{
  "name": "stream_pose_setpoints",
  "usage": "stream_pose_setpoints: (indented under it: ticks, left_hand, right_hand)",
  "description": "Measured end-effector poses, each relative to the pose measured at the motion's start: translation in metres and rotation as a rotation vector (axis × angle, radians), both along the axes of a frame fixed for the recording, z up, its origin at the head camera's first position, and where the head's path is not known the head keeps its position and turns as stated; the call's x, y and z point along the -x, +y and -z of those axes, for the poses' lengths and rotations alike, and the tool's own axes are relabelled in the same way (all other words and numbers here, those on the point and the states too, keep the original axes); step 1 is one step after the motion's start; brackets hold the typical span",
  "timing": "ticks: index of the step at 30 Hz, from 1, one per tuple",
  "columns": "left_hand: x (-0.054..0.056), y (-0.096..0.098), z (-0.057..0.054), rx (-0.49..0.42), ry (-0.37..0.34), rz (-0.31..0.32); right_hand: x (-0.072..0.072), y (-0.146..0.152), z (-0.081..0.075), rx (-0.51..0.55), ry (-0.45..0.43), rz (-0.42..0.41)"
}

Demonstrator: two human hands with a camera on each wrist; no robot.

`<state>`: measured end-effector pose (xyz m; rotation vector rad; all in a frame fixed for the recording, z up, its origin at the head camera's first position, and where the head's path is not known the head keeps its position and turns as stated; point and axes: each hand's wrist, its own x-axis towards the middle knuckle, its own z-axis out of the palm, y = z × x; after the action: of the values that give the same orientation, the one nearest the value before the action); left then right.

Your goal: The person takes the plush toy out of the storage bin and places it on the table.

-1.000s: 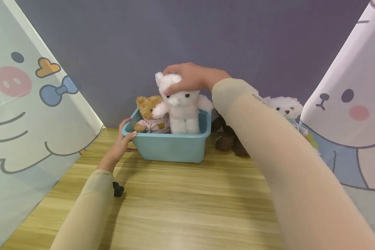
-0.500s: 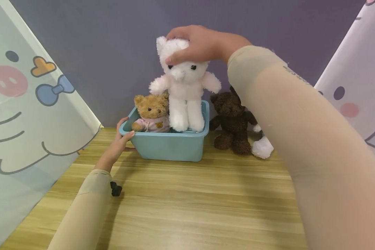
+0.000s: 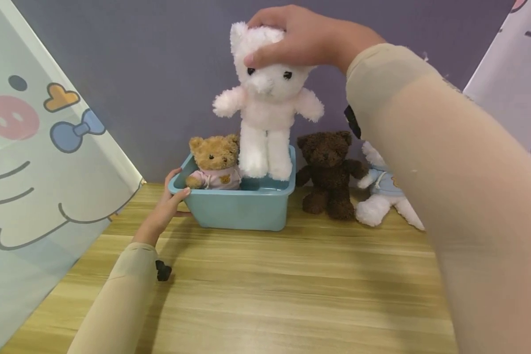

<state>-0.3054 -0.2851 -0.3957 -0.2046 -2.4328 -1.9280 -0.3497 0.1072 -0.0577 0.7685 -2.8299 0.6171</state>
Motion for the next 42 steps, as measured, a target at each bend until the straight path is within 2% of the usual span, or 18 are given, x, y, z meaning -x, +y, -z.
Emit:
stream_pose_setpoints:
  ticks: [11,17,23,27,30,32,37,42]
  left_hand:
    - [-0.001,-0.002,0.001,0.003,-0.007,-0.005]
    - [-0.001,-0.004,0.002,0.006,-0.014,-0.005]
    - [0.0,-0.005,0.004,0.0,-0.019,-0.01]
    - [0.003,-0.005,0.003,0.011,-0.019,-0.004]
    - [0.005,-0.004,0.003,0.016,-0.019,-0.001]
    - [0.006,-0.004,0.003,0.022,-0.021,0.001]
    - [0.006,-0.006,0.004,0.03,-0.021,-0.005]
    - [0.005,-0.007,0.004,0.034,-0.017,-0.003]
  right_hand:
    - [-0.013,0.029,-0.015,0.025,0.061,0.117]
    - [-0.015,0.045,-0.016,-0.097,0.12,0.112]
    - [-0.017,0.065,-0.016,-0.025,0.088,0.15]
    - [-0.015,0.08,-0.015,-0.092,0.111,0.108]
    - [-0.011,0.091,-0.008,-0.141,0.096,0.071]
    - [-0.009,0.098,-0.001,-0.148,0.048,0.068]
    - [-0.005,0.108,0.023,-0.177,-0.069,0.065]
    - [-0.004,0.115,0.048,-0.178,-0.144,0.046]
